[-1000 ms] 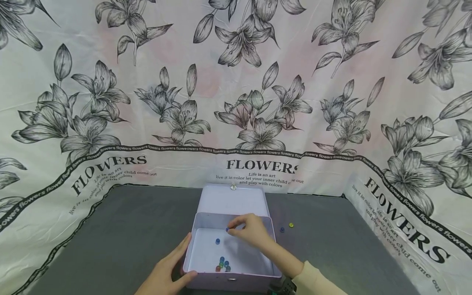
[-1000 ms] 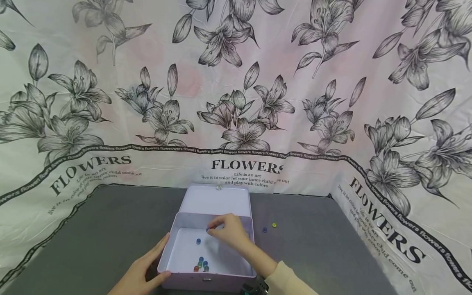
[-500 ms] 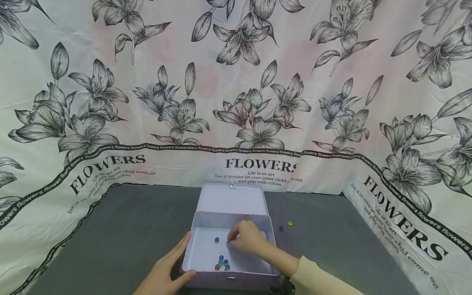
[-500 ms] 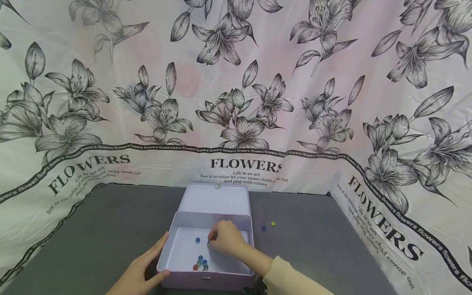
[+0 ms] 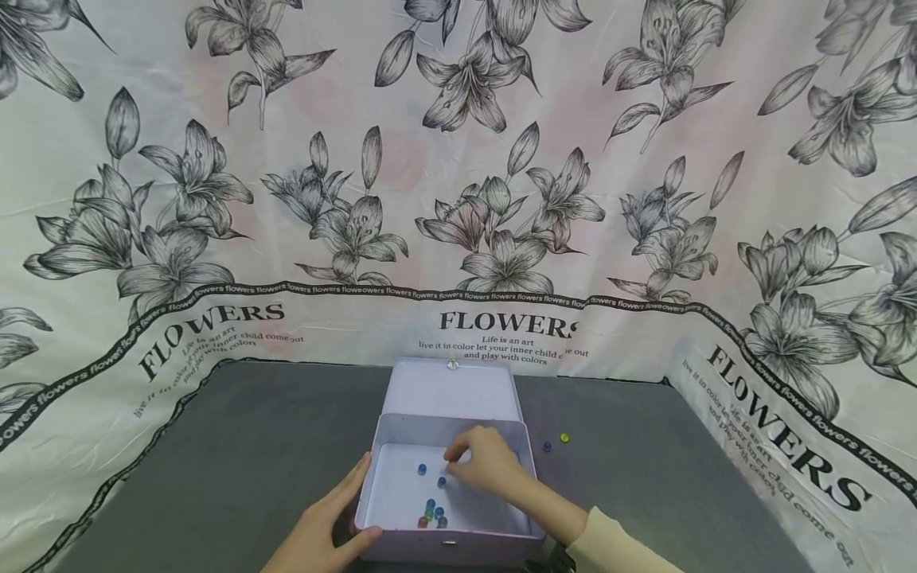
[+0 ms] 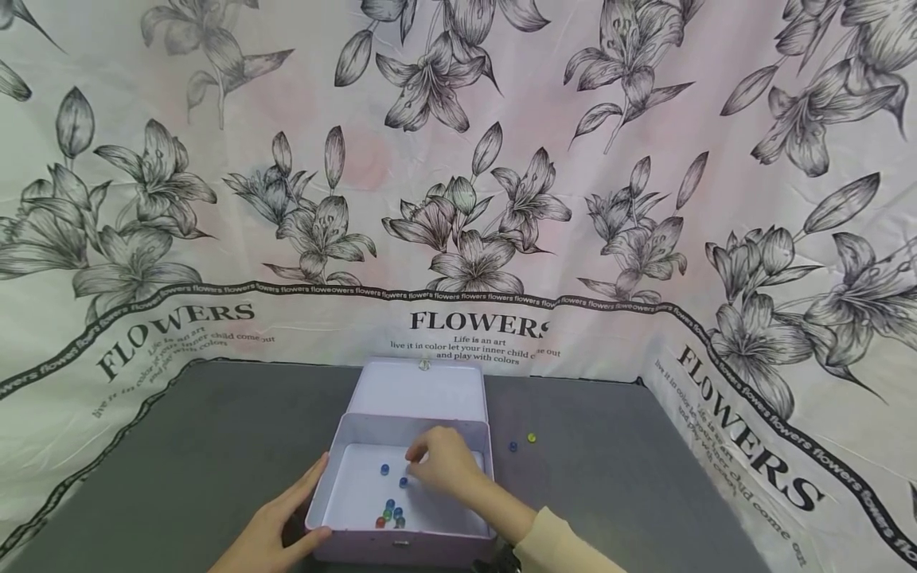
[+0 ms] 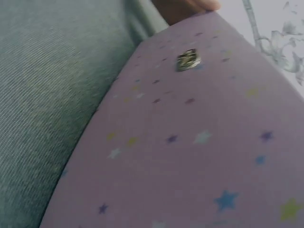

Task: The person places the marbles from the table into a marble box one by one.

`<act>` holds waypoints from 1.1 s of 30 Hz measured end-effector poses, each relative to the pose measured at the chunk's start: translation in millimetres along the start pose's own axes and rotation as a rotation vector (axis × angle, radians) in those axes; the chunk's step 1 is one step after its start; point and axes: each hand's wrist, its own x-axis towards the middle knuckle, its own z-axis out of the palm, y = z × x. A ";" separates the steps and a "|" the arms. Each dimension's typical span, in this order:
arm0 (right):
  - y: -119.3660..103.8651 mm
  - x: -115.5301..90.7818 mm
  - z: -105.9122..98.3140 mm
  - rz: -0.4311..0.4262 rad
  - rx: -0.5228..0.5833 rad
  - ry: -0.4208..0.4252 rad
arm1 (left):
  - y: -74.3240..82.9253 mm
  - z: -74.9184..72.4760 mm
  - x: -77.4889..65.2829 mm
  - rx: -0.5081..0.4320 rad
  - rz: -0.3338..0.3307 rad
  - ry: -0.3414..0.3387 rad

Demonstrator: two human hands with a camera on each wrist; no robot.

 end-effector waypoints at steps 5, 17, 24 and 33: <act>2.4 -0.4 -2.4 0.016 0.048 0.041 | -1.4 0.7 -0.7 0.008 0.026 0.003; 15.7 -11.5 -25.4 0.048 0.215 0.287 | -0.3 3.6 -1.7 -0.013 0.010 0.003; 50.1 -28.7 -47.9 0.092 0.275 0.473 | -1.1 3.0 0.5 -0.003 0.022 0.000; 96.2 -44.9 -75.2 0.228 0.204 0.562 | -3.2 1.5 1.4 0.007 0.017 0.001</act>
